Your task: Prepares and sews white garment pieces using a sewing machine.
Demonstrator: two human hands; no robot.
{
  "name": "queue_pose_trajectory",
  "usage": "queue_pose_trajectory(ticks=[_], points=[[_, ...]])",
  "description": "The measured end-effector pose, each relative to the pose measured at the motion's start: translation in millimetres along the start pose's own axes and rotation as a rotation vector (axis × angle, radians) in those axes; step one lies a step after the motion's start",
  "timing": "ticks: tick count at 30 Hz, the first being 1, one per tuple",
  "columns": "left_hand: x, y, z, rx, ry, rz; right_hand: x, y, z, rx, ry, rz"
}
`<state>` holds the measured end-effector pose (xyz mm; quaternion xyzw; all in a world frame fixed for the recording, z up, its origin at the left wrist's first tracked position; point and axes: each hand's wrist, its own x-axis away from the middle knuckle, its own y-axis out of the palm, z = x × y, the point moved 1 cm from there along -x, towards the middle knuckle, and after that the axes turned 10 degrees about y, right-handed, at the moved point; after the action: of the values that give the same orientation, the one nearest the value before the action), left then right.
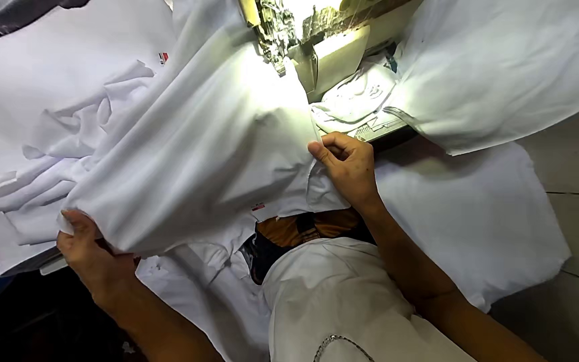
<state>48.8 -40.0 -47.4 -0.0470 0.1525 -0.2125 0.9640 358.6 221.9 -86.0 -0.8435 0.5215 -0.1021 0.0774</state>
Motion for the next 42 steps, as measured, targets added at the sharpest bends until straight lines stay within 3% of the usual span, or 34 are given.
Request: queue_pose_trajectory(ticks=[3,5,8,13,16,19,21,26,32,37,42], points=[[20,-16,-10,-0.103,-0.055,-0.257,10,-5,2,0.125,0.015,0.007],[39,-17,-11,-0.284,-0.117,-0.327,18,-10,4,0.201,0.021,0.039],[66,-13,-18,-0.518,-0.105,-0.313,25,-15,7,0.271,-0.039,0.113],[101,9,-37,-0.603,0.065,-0.215,19,-11,10,0.397,-0.193,0.084],[108,13,-43,-0.428,0.14,-0.062,17,-10,10,0.377,-0.147,0.045],[96,2,-31,-0.106,0.056,0.137,18,-15,11,0.245,-0.045,-0.013],[82,-4,-9,-0.187,0.056,0.18,19,-19,13,0.188,0.001,-0.028],[51,3,40,-0.267,-0.025,0.118,22,-19,11,0.083,0.113,-0.103],[50,-18,26,-0.247,-0.103,-0.002,23,-19,5,0.129,0.155,-0.115],[58,-28,16,-0.085,-0.05,-0.175,20,-18,5,0.111,0.056,-0.085],[60,-28,19,-0.096,-0.106,-0.309,18,-20,5,0.081,-0.03,-0.144]])
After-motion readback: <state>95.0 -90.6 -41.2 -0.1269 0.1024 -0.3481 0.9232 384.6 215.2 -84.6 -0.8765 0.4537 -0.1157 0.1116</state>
